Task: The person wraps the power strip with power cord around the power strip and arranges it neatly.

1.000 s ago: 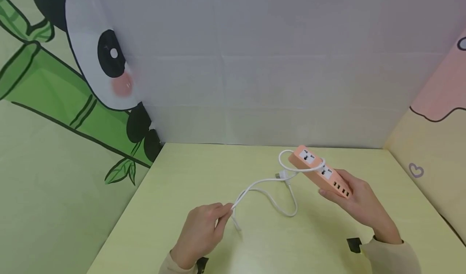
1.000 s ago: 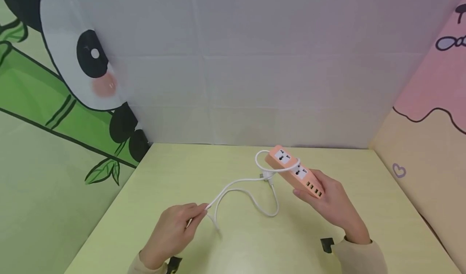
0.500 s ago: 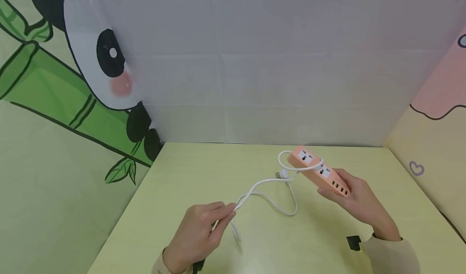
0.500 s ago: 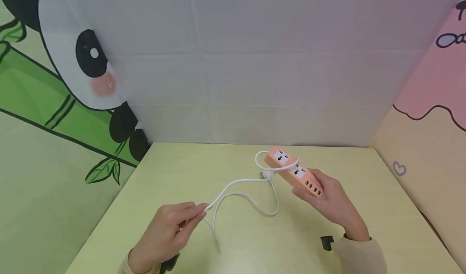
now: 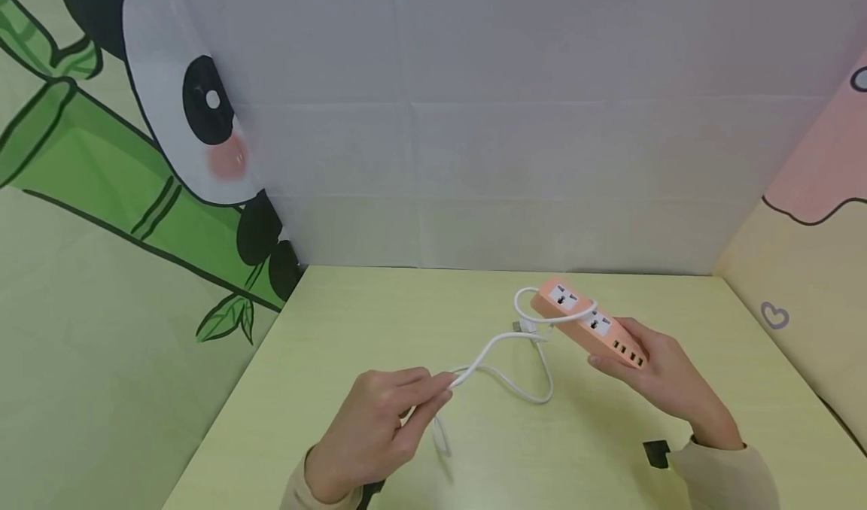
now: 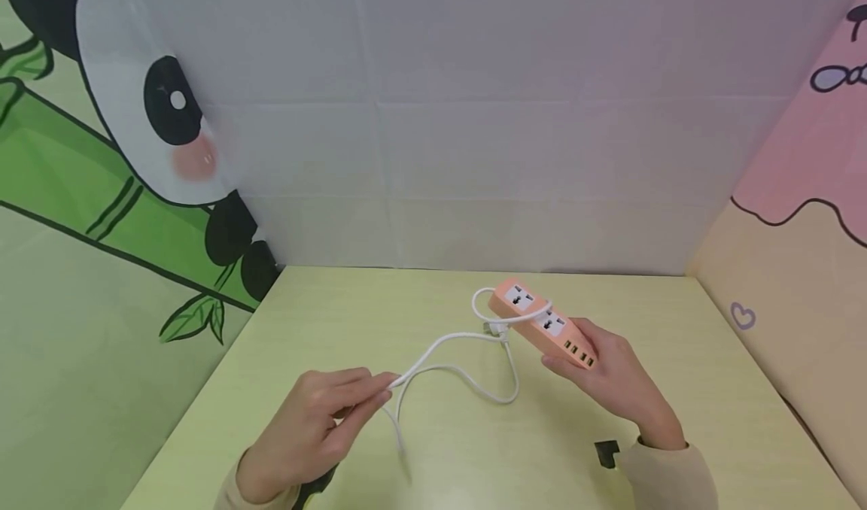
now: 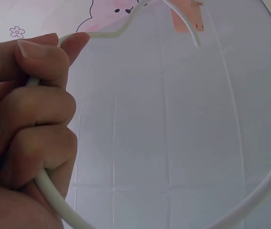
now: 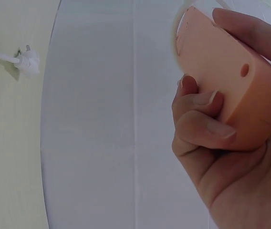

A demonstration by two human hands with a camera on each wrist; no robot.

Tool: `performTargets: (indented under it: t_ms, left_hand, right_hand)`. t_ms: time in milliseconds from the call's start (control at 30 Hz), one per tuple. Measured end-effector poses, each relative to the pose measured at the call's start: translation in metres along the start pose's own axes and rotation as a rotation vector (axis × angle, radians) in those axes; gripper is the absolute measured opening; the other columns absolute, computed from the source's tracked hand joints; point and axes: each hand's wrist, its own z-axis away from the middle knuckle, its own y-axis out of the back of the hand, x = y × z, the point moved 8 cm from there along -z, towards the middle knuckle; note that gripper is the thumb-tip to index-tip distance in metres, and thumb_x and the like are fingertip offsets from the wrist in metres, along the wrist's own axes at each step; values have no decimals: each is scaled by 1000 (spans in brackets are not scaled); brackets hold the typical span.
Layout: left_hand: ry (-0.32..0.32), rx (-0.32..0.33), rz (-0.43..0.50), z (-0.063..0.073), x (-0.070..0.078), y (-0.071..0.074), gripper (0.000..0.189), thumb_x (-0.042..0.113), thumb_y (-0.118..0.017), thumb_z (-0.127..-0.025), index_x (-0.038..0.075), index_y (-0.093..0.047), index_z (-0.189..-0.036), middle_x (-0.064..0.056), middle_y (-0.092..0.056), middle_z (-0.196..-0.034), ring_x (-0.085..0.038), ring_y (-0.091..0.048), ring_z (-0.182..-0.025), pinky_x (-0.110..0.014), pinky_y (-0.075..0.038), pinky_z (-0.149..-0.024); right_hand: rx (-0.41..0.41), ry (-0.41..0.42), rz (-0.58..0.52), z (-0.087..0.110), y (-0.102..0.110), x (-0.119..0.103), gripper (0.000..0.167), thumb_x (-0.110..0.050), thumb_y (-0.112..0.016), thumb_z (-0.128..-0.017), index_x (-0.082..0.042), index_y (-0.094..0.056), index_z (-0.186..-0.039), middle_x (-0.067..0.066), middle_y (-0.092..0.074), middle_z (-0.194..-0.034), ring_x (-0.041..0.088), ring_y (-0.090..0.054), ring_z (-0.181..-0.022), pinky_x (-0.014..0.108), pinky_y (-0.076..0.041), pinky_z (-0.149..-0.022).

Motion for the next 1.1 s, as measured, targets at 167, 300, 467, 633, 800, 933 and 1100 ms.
performTargets:
  t_ms: [167, 300, 467, 633, 800, 933, 1100]
  left_hand:
    - [-39, 1, 26, -6, 7, 4, 16, 10, -63, -100, 10, -76, -108, 10, -52, -66, 4, -35, -55, -3, -29, -53]
    - [-72, 6, 40, -9, 12, 6, 16, 10, -61, -101, 10, -76, -108, 9, -52, -67, 4, -35, -54, -2, -29, -53]
    - [-120, 5, 50, -9, 22, 8, 16, 12, -59, -102, 11, -74, -108, 9, -50, -66, 3, -33, -54, -3, -27, -53]
    - [-187, -18, 53, -7, 35, 10, 20, 15, -55, -105, 10, -74, -111, 9, -53, -67, 4, -32, -53, -1, -26, -54]
    - [-257, -14, 58, -8, 45, 12, 21, 13, -53, -105, 7, -72, -111, 8, -55, -69, 4, -35, -51, 0, -28, -56]
    - [-287, -12, 55, -8, 48, 14, 23, 13, -51, -106, 7, -72, -110, 9, -53, -67, 4, -33, -50, 0, -26, -55]
    - [-321, -11, 46, -9, 50, 15, 23, 13, -50, -106, 6, -72, -110, 9, -52, -67, 5, -32, -49, 0, -24, -55]
  right_hand:
    - [-5, 0, 7, 0, -3, 1, 48, -34, -79, -89, -12, -61, -129, 4, -66, -92, 9, -54, -71, 25, -44, -60]
    - [-8, -1, 7, -1, -3, 1, 48, -34, -79, -89, -12, -61, -127, 3, -65, -91, 9, -54, -70, 25, -44, -60]
    - [-23, 1, -2, -2, -4, 1, 46, -35, -78, -90, -11, -61, -126, 3, -63, -88, 9, -53, -69, 25, -44, -58]
    - [-29, -3, 0, -3, -6, 1, 44, -35, -78, -90, -12, -61, -123, 2, -62, -86, 9, -52, -69, 25, -44, -58]
    - [-35, -7, 2, -2, -6, -1, 45, -35, -78, -90, -12, -61, -125, 2, -62, -86, 8, -52, -69, 25, -43, -58]
    - [-45, -14, -7, -2, -7, -1, 45, -36, -77, -91, -12, -60, -125, 3, -61, -86, 8, -51, -70, 25, -43, -59]
    - [-47, -22, -3, -1, -7, -1, 47, -35, -77, -90, -11, -60, -127, 3, -61, -87, 8, -51, -70, 25, -43, -59]
